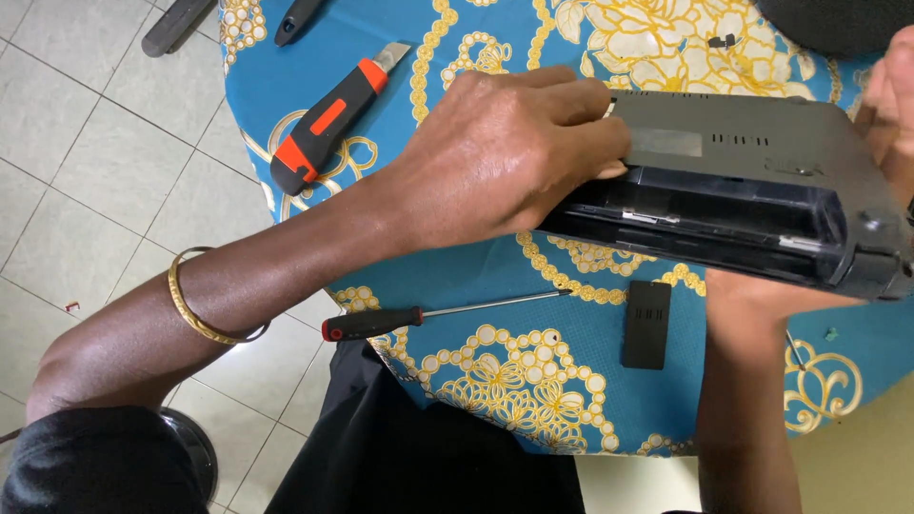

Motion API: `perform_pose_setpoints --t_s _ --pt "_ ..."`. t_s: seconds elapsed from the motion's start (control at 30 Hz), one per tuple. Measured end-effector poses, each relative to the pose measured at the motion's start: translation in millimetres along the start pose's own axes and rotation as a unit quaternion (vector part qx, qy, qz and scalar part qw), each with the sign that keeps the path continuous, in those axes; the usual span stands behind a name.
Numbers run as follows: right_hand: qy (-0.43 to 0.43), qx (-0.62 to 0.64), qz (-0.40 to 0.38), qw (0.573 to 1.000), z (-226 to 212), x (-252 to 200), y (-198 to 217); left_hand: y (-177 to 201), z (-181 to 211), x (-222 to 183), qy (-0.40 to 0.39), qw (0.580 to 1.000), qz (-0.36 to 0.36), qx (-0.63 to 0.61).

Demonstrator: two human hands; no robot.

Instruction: Disassembling a laptop by prying open the bottom casing and keyboard panel using a screwdriver and manual force.

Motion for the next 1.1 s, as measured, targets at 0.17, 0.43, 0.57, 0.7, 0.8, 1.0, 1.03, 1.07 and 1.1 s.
perform_pose_setpoints --t_s 0.17,0.43,0.57,0.7,0.8,1.0,1.03,1.07,1.1 --pt "0.081 -0.045 0.047 0.995 -3 -30 3 0 8 -9 -0.017 1.0 0.022 0.003" --pt "0.342 -0.283 0.137 0.885 56 -173 104 -6 17 -18 -0.007 0.998 0.008 0.061" --pt "0.298 -0.421 0.095 0.852 36 -148 67 -8 23 -23 -0.011 0.996 -0.012 0.093" --pt "0.157 -0.226 0.13 0.953 53 -152 73 -7 23 -17 -0.003 0.994 -0.017 0.112" --pt "0.28 -0.403 0.161 0.856 61 -204 101 -8 23 -4 -0.024 0.991 -0.007 0.131" --pt "-0.02 -0.063 0.067 0.996 -23 -53 -31 -36 35 22 -0.08 0.985 -0.005 0.153" --pt "-0.044 -0.062 0.08 0.994 -23 -54 -30 -42 38 24 -0.096 0.981 -0.002 0.169" --pt "-0.044 -0.062 0.082 0.994 -23 -55 -28 -45 40 24 -0.098 0.981 -0.003 0.17" --pt "-0.043 -0.069 0.079 0.994 -23 -56 -27 -48 44 23 -0.108 0.973 0.016 0.205"
Point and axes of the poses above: each hand's wrist, its own x-axis towards the middle knuckle, its own y-axis out of the back of the hand, z = x × y, the point moved 5 cm from there along x, towards the middle knuckle
